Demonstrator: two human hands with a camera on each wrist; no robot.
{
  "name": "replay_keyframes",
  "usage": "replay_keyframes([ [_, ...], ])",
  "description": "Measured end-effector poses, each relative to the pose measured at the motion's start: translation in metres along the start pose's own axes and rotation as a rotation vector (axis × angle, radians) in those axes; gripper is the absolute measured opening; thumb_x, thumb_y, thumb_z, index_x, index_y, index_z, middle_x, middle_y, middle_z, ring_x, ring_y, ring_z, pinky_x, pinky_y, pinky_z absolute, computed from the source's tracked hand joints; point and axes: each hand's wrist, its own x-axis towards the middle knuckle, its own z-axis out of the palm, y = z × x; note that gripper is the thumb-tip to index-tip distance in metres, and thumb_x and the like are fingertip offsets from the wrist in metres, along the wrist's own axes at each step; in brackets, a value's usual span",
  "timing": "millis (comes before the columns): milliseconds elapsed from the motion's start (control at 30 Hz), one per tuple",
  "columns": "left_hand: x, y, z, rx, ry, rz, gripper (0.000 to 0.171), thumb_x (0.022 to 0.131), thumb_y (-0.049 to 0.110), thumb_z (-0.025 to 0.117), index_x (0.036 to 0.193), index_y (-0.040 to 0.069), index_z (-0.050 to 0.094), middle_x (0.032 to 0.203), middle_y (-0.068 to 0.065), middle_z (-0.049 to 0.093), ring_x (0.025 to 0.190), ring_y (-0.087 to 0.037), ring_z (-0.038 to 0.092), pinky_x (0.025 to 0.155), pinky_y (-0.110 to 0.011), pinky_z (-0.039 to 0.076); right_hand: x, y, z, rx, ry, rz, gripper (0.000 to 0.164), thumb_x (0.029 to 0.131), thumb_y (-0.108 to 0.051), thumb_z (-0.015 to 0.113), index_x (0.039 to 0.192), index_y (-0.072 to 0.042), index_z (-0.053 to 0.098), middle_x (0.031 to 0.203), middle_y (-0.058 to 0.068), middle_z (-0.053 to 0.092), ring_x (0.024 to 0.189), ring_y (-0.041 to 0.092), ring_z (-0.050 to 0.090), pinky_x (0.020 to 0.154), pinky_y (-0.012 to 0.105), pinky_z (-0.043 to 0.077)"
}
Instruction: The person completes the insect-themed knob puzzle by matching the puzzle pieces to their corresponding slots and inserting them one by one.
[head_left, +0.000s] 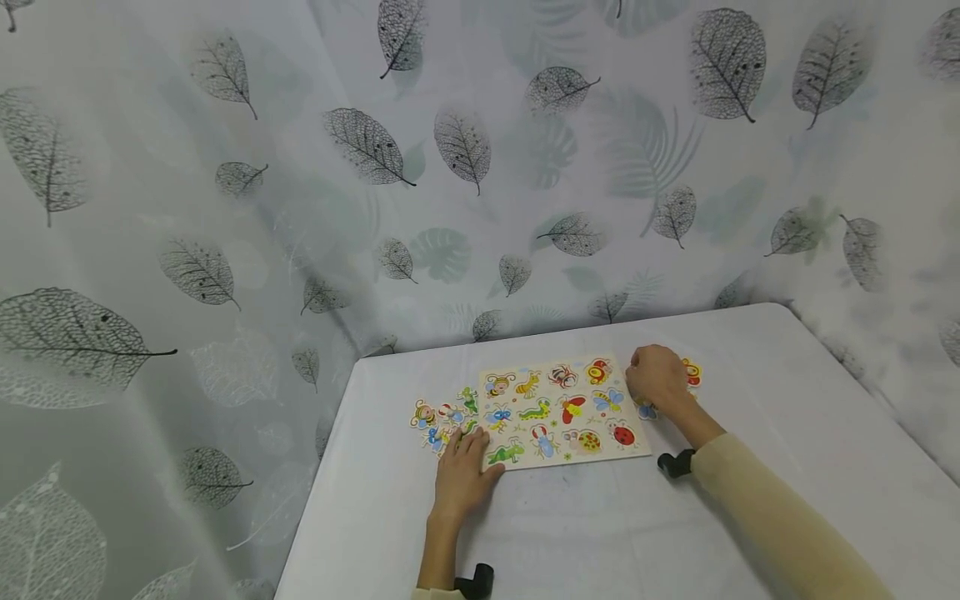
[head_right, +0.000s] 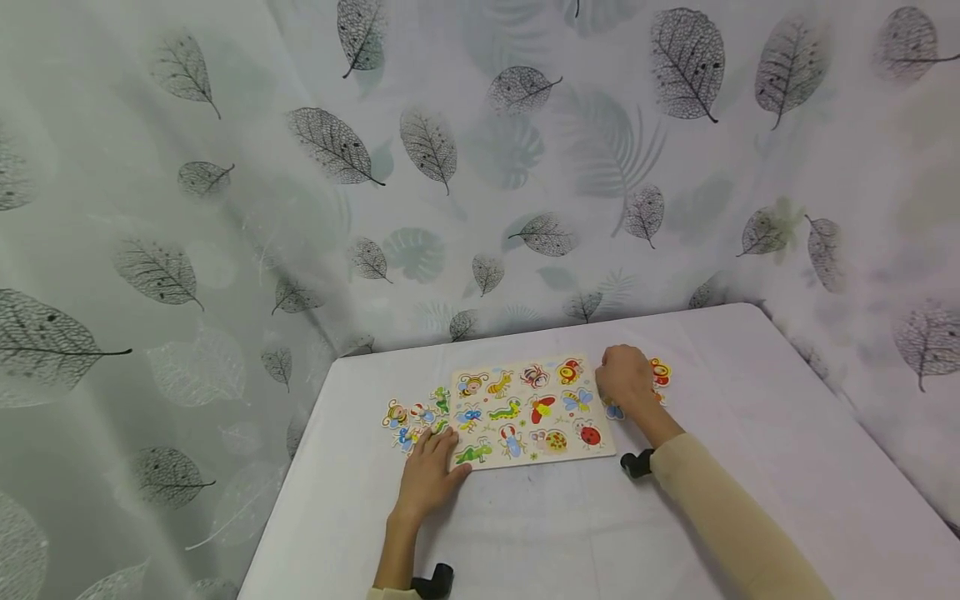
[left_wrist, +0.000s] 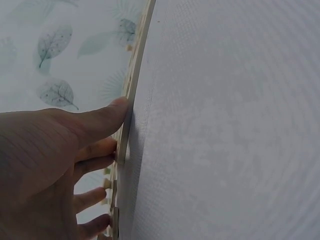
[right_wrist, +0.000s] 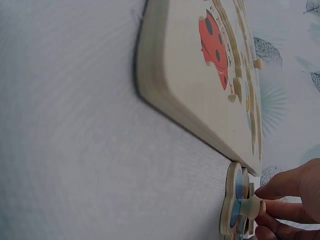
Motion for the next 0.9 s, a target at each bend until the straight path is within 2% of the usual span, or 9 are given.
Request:
replay_keyframes([
  [167,0.0002,-0.0023,0.0022,-0.018,0.017,0.008,0.062,0.091,0.033,0.08,0.142,0.004,0.062,0.151,-0.015,0.057,0.148,-0.046,0.038,0.118,-0.064,0.033,0.0,0.0027,-0.0006,-0.041,0.016,-0.027,0.018,0.089,-0.014,0.07,0.094,0.002,0.074,0.08,0.014,0.07,0.078,0.034,0.061,0.078,0.053,0.049],
  [300,0.0004,-0.003,0.0034,-0.012,0.032,0.025,0.063,0.09,0.034,0.08,0.142,0.003,0.062,0.15,-0.016,0.057,0.146,-0.047,0.039,0.116,-0.066,0.035,-0.001,0.0032,-0.0021,-0.051,0.006,-0.035,0.019,0.089,-0.016,0.07,0.093,0.002,0.074,0.075,0.011,0.068,0.076,0.033,0.06,0.083,0.057,0.046],
  [567,0.0002,-0.0011,0.0009,-0.022,-0.008,-0.01,0.064,0.092,0.035,0.079,0.144,0.005,0.06,0.153,-0.014,0.055,0.149,-0.045,0.036,0.117,-0.065,0.034,-0.0032,0.0026,-0.0032,-0.019,0.022,-0.021,0.016,0.09,-0.014,0.07,0.09,0.002,0.074,0.07,0.01,0.065,0.069,0.029,0.056,0.074,0.049,0.046],
  [733,0.0008,-0.0011,0.0008,0.012,-0.009,-0.005,0.064,0.092,0.037,0.079,0.145,0.005,0.06,0.153,-0.014,0.055,0.149,-0.044,0.037,0.117,-0.064,0.035,-0.0021,0.0024,-0.0002,0.011,0.067,-0.005,0.016,0.092,-0.016,0.07,0.091,0.0,0.074,0.074,0.01,0.066,0.069,0.028,0.056,0.066,0.042,0.045],
  [900,0.0013,-0.0013,0.0011,0.009,-0.004,-0.004,0.065,0.092,0.037,0.079,0.145,0.005,0.06,0.153,-0.013,0.055,0.149,-0.044,0.037,0.117,-0.064,0.036,-0.001,0.0028,0.0014,0.032,0.091,-0.003,0.016,0.092,-0.017,0.071,0.093,-0.001,0.074,0.08,0.012,0.069,0.072,0.028,0.057,0.067,0.042,0.046],
])
